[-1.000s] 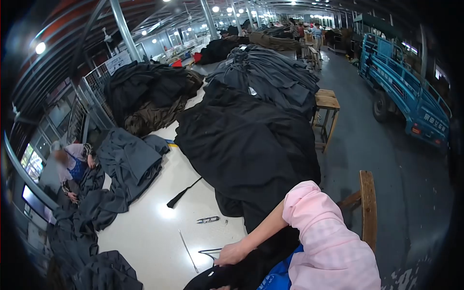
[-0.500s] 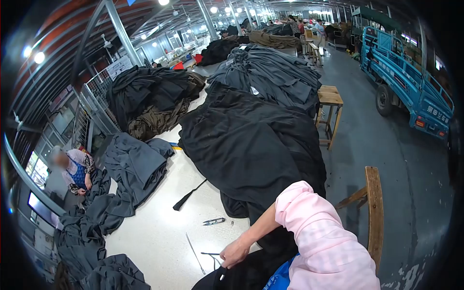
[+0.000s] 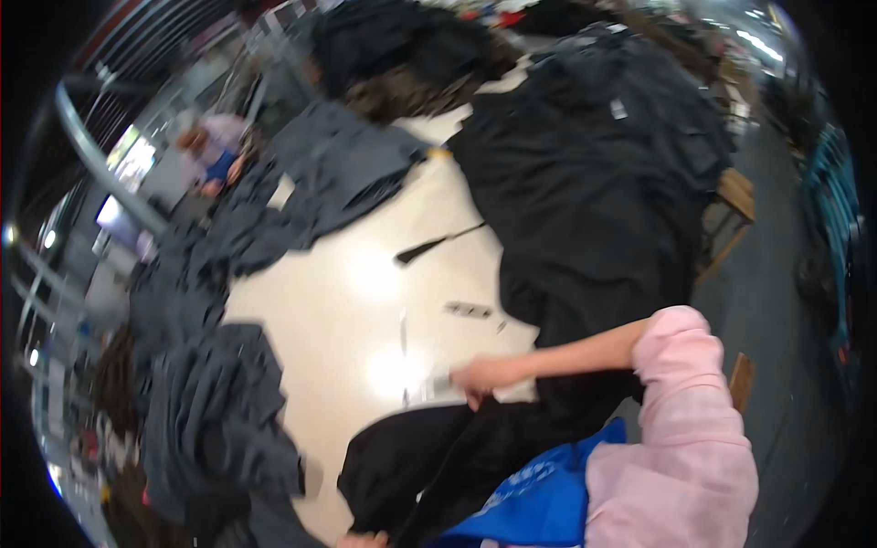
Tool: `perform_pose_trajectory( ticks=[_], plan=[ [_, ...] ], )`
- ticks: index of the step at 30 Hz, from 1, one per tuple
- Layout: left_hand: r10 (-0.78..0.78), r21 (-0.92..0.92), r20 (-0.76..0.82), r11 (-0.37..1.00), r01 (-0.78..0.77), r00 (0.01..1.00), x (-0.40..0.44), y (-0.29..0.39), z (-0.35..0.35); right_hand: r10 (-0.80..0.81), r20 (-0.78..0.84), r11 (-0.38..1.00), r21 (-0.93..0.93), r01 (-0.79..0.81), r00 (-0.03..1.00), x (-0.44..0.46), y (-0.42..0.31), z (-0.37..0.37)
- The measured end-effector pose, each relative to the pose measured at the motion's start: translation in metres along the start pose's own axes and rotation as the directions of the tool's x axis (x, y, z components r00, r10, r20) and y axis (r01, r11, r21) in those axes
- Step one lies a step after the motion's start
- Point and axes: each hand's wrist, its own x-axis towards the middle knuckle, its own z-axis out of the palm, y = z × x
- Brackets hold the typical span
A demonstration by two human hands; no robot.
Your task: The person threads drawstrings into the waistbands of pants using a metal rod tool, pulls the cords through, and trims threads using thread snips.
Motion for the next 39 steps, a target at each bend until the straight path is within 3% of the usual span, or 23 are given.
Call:
perform_pose_trajectory(
  ticks=[1,2,3,4,5,8,10,16,19,21,22,24,26,27,29,32,35,37,39],
  plan=[
    [0.013,0.087,0.086,0.996,-0.02,0.996,0.003,0.004,-0.001,-0.086,-0.077,0.945,0.311,0.106,0.993,0.01,-0.005,-0.014],
    [0.029,0.17,0.172,0.984,-0.059,0.985,0.003,0.009,0.001,-0.441,-0.118,0.89,-0.186,0.416,0.89,0.024,-0.023,-0.042],
    [0.092,0.148,0.072,0.984,-0.102,0.993,0.0,0.01,0.013,-0.053,-0.4,0.966,0.212,0.148,0.915,0.028,-0.046,-0.058],
    [0.162,0.137,-0.039,0.978,-0.155,0.986,-0.001,0.012,0.022,0.033,-0.555,0.766,0.548,0.335,0.831,0.039,-0.059,-0.067],
    [0.268,0.056,-0.112,0.963,-0.263,0.957,-0.001,0.011,0.029,0.11,-0.619,0.696,0.606,0.385,0.778,0.051,-0.073,-0.08],
    [0.315,0.072,-0.23,0.949,-0.307,0.921,0.0,0.025,0.038,0.179,-0.709,0.704,0.577,0.415,0.683,0.073,-0.105,-0.105],
    [0.289,0.077,-0.219,0.957,-0.278,0.932,-0.001,0.027,0.042,0.166,-0.766,0.748,0.508,0.427,0.621,0.089,-0.117,-0.12],
    [0.18,-0.009,-0.24,0.982,-0.188,0.954,-0.002,0.021,0.093,0.042,-0.973,0.891,0.139,0.432,0.226,0.101,-0.173,-0.195],
    [0.202,-0.005,-0.282,0.977,-0.212,0.938,0.003,0.023,0.098,0.014,-0.97,0.855,0.138,0.5,0.244,0.088,-0.206,-0.201],
    [0.246,0.024,-0.245,0.968,-0.248,0.938,0.01,0.022,0.09,-0.05,-0.943,0.769,0.173,0.615,0.328,0.084,-0.224,-0.193],
    [0.242,0.027,-0.252,0.969,-0.244,0.937,0.013,0.023,0.083,-0.039,-0.901,0.765,0.251,0.593,0.432,0.082,-0.233,-0.186],
    [0.233,0.045,0.037,0.971,-0.234,0.972,0.018,0.03,0.049,-0.119,-0.843,0.756,0.266,0.598,0.525,0.076,-0.25,-0.164],
    [0.324,0.049,-0.154,0.946,-0.32,0.934,0.03,0.035,-0.003,-0.183,-0.785,0.734,0.291,0.614,0.592,0.072,-0.269,-0.149],
    [0.389,0.083,-0.33,0.919,-0.385,0.86,0.04,0.034,-0.027,-0.208,-0.756,0.717,0.314,0.622,0.621,0.071,-0.278,-0.143],
    [0.633,0.464,-0.499,0.772,-0.435,0.592,0.065,0.027,-0.076,-0.291,-0.704,0.701,0.304,0.645,0.647,0.068,-0.295,-0.131],
    [0.723,0.722,-0.417,0.632,-0.281,0.551,0.087,0.033,-0.15,-0.351,-0.651,0.703,0.292,0.648,0.674,0.067,-0.317,-0.112],
    [0.79,0.932,-0.252,0.353,-0.08,0.559,0.112,0.037,-0.207,-0.365,-0.617,0.719,0.289,0.632,0.697,0.069,-0.329,-0.102],
    [0.8,0.982,-0.16,0.186,0.013,0.578,0.119,0.034,-0.248,-0.367,-0.607,0.719,0.295,0.629,0.704,0.073,-0.334,-0.096],
    [0.726,0.988,-0.151,0.126,0.086,0.671,0.125,0.031,-0.278,-0.388,-0.608,0.698,0.297,0.651,0.693,0.078,-0.331,-0.096]
  ],
)
